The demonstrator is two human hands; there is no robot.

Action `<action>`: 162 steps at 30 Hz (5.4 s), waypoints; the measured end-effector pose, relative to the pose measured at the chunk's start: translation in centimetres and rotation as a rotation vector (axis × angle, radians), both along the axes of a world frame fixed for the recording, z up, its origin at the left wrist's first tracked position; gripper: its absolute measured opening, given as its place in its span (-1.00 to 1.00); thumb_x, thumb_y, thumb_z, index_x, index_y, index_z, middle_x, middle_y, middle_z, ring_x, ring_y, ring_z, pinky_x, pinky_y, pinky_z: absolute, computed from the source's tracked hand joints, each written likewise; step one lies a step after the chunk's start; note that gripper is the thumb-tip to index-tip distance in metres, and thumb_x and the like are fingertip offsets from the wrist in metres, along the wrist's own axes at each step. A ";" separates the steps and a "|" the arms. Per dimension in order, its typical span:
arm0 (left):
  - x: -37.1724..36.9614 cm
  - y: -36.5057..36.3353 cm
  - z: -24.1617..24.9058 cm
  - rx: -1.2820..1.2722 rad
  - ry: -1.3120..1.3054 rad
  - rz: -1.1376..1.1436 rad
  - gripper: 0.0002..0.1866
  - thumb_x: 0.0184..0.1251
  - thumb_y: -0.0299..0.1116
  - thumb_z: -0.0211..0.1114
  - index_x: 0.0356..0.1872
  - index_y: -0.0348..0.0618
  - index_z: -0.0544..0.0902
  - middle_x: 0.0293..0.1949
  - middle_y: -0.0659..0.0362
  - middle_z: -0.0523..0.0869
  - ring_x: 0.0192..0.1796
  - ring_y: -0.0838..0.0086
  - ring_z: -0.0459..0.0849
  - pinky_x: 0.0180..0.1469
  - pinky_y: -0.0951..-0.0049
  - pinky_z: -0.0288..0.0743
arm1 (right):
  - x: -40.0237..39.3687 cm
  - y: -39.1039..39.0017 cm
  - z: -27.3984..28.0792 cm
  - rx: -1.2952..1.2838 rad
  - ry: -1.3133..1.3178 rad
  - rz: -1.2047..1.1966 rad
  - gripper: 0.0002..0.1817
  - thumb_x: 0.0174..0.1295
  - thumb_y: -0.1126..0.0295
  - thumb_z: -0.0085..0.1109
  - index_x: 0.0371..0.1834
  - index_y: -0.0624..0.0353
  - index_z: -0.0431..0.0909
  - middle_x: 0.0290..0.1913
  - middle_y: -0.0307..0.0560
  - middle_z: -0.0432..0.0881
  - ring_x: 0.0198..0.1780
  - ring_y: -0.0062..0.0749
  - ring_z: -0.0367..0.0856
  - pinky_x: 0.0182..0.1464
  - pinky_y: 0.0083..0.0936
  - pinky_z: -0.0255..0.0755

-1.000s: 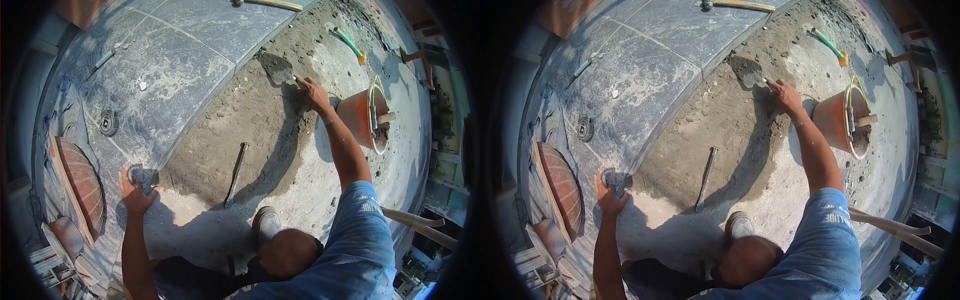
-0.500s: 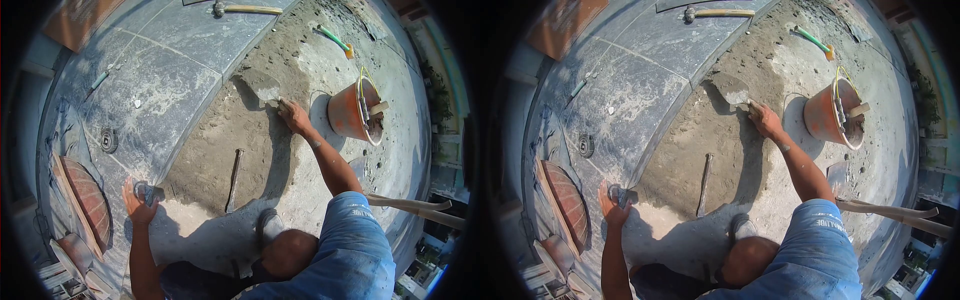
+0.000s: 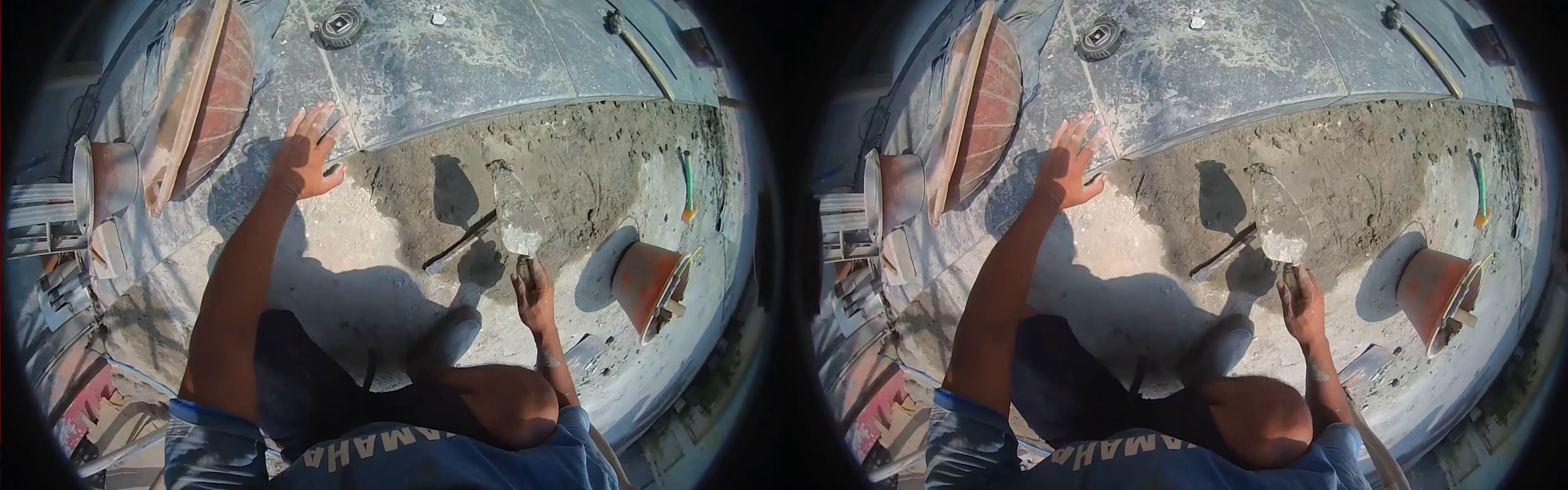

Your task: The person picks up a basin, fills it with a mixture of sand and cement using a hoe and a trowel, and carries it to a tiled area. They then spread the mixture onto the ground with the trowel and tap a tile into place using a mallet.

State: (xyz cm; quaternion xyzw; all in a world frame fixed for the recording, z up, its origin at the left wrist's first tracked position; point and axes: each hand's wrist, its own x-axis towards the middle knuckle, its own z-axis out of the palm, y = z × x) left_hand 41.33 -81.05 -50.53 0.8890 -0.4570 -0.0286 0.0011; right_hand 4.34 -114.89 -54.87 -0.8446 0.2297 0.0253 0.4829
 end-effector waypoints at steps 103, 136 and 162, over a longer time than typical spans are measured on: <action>-14.8 13.9 -7.4 -0.385 -0.208 0.657 -0.34 0.29 0.05 0.13 0.31 -0.11 0.31 0.32 -0.11 0.25 0.30 -0.05 0.24 0.33 0.08 0.11 | 12.9 25.9 1.6 1.089 0.089 -0.074 -0.81 0.35 0.45 -0.21 0.00 0.04 0.18 -0.29 -0.06 0.43 -0.47 -0.42 0.52 -0.52 -0.47 0.48; -14.3 13.5 -7.3 -0.315 -0.261 0.613 -0.38 0.24 0.01 0.19 0.20 -0.24 0.43 0.15 -0.20 0.39 0.13 -0.05 0.40 0.19 0.09 0.28 | 15.2 28.8 -0.5 1.186 0.073 -0.202 -0.75 0.25 0.53 -0.15 -0.06 0.00 0.13 -0.33 -0.04 0.38 -0.58 -0.36 0.42 -0.61 -0.37 0.40; -14.4 13.4 -7.2 -0.301 -0.252 0.637 -0.38 0.21 0.01 0.21 0.17 -0.22 0.43 0.12 -0.16 0.39 0.13 -0.07 0.37 0.21 0.05 0.26 | 13.8 27.2 1.7 1.072 0.208 -0.169 -0.84 0.29 0.45 -0.08 -0.14 0.13 0.19 -0.32 -0.03 0.42 -0.52 -0.39 0.49 -0.55 -0.42 0.44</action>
